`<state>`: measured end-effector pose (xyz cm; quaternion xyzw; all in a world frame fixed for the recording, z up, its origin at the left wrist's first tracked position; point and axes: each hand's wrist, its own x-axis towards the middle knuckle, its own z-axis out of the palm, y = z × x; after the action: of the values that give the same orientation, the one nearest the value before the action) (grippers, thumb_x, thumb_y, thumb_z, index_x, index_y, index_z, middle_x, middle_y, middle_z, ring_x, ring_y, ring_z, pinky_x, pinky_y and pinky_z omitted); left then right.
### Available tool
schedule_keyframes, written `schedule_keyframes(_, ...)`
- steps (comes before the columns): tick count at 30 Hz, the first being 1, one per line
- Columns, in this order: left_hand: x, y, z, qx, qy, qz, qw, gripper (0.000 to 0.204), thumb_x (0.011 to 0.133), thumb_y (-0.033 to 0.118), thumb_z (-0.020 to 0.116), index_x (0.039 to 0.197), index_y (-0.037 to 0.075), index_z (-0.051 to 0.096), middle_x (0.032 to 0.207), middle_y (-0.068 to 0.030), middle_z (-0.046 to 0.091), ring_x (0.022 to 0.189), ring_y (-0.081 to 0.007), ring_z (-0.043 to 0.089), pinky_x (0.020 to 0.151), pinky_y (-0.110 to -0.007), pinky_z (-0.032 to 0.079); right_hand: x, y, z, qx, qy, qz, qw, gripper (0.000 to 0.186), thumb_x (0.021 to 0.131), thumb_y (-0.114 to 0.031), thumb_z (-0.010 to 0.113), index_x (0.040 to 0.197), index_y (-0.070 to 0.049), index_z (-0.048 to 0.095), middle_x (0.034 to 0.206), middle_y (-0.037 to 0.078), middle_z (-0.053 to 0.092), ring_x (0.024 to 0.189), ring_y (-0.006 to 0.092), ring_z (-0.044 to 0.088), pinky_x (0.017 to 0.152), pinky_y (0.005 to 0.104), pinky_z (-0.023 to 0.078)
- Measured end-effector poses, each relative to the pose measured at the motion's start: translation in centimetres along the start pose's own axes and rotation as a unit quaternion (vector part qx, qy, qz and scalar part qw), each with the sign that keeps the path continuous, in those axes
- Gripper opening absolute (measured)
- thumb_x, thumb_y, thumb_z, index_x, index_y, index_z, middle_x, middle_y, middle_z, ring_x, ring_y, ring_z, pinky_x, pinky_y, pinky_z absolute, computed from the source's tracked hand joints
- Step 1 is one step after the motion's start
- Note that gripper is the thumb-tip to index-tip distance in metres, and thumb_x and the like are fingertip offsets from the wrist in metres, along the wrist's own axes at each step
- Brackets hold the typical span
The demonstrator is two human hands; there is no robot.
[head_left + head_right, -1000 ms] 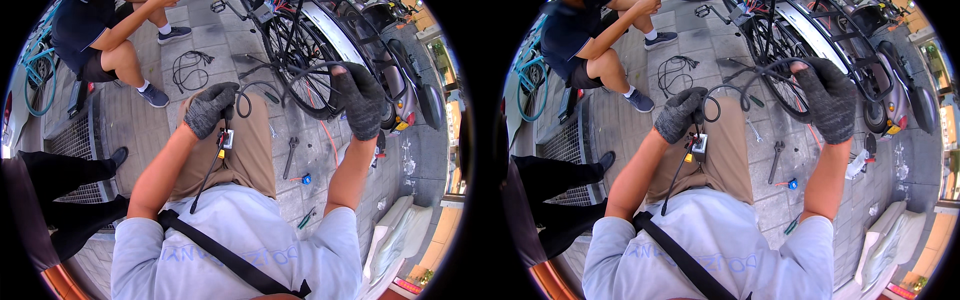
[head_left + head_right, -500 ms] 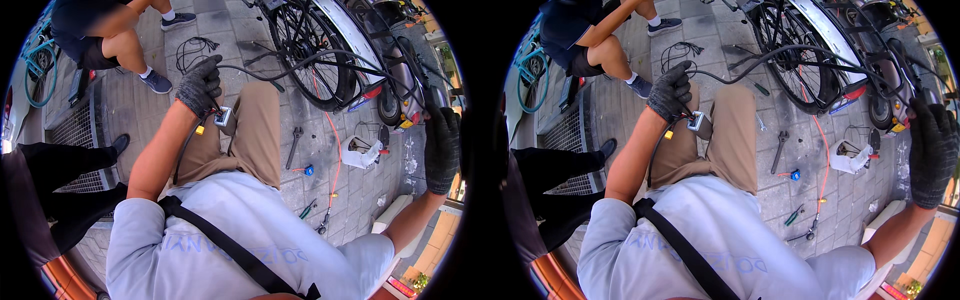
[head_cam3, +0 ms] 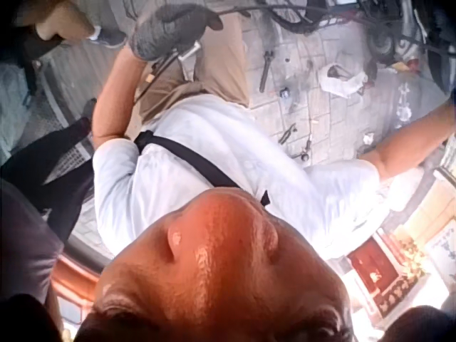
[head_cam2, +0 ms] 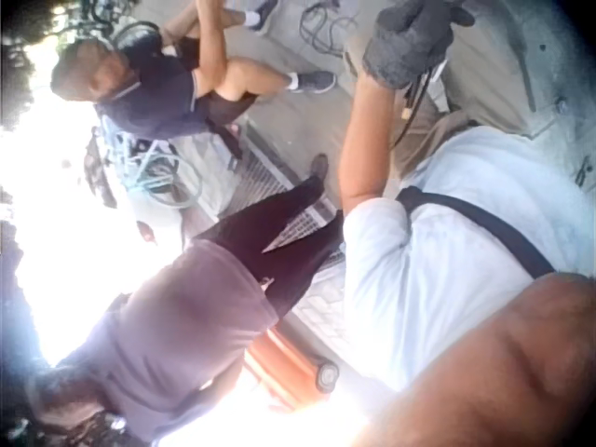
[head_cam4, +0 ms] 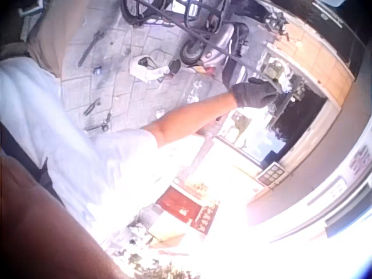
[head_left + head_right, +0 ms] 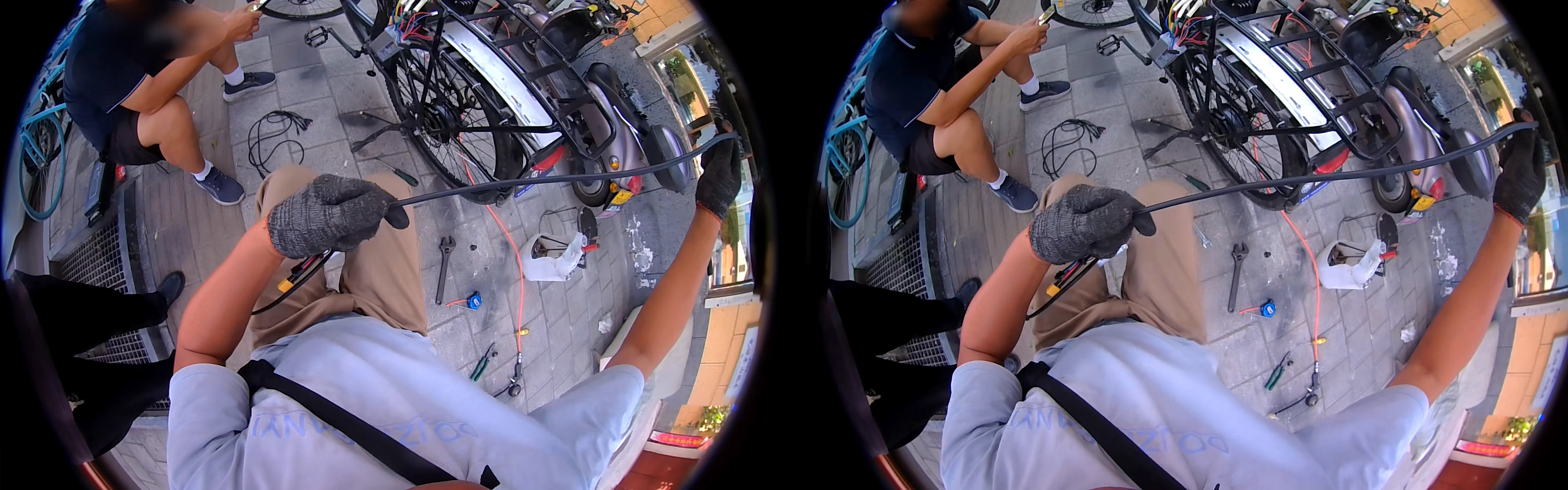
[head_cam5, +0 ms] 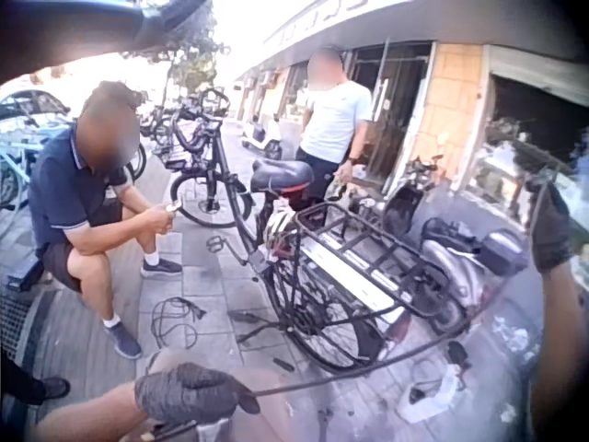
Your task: The person repairs the electrical wiring of an electric bicycle. They handle a white control box and various colored wires, using pliers to strip insulation and connect components near the bicycle seat.
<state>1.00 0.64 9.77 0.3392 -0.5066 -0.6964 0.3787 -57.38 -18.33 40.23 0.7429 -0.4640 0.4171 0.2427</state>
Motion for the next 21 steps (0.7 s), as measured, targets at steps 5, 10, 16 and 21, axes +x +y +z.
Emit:
schedule_keyframes(5, -1.1, 5.5, -3.2, -0.054, 0.148, 0.126, 0.980, 0.041, 0.103, 0.041, 0.065, 0.106, 0.001, 0.071, 0.068, 0.0037, 0.053, 0.055, -0.0053, 0.045, 0.050, -0.024, 0.033, 0.5, -2.8, -1.7, 0.470, -0.082, 0.184, 0.859, 0.038, 0.104, -0.032, 0.065, 0.134, -0.009, 0.062, 0.119, 0.000, 0.063, 0.105, 0.0111, 0.058, 0.094, 0.0298, 0.044)
schedule_keyframes(10, -2.0, 9.9, -7.5, -0.168, 0.206, 0.226, 0.937, 0.032, 0.102, 0.038, 0.067, 0.110, 0.007, 0.068, 0.064, 0.0092, 0.046, 0.049, -0.0039, 0.038, 0.046, -0.023, 0.032, -3.0, -14.0, -6.0, 0.459, -0.282, 0.101, 0.837, 0.041, 0.092, -0.046, 0.075, 0.099, -0.006, 0.067, 0.097, 0.007, 0.062, 0.096, 0.0239, 0.057, 0.089, 0.0376, 0.043)
schedule_keyframes(16, -5.1, 13.3, -12.3, -0.105, 0.284, 0.293, 0.907, 0.026, 0.106, 0.035, 0.061, 0.111, 0.009, 0.067, 0.062, 0.0095, 0.041, 0.049, -0.0046, 0.037, 0.043, -0.023, 0.029, -7.8, -21.9, -2.1, 0.096, -0.462, -0.098, 0.876, 0.015, 0.088, -0.018, 0.074, 0.090, -0.003, 0.076, 0.081, 0.013, 0.069, 0.080, 0.0336, 0.067, 0.072, 0.0445, 0.050)
schedule_keyframes(21, -7.6, 12.2, -10.8, 0.254, 0.342, 0.233, 0.874, 0.032, 0.104, 0.035, 0.063, 0.108, 0.004, 0.071, 0.072, 0.0038, 0.060, 0.061, -0.0034, 0.048, 0.054, -0.020, 0.036, -6.9, -13.4, 2.7, -0.209, -0.198, -0.056, 0.956, 0.025, 0.097, -0.013, 0.066, 0.119, -0.004, 0.070, 0.088, 0.014, 0.069, 0.083, 0.0299, 0.068, 0.078, 0.0416, 0.053)
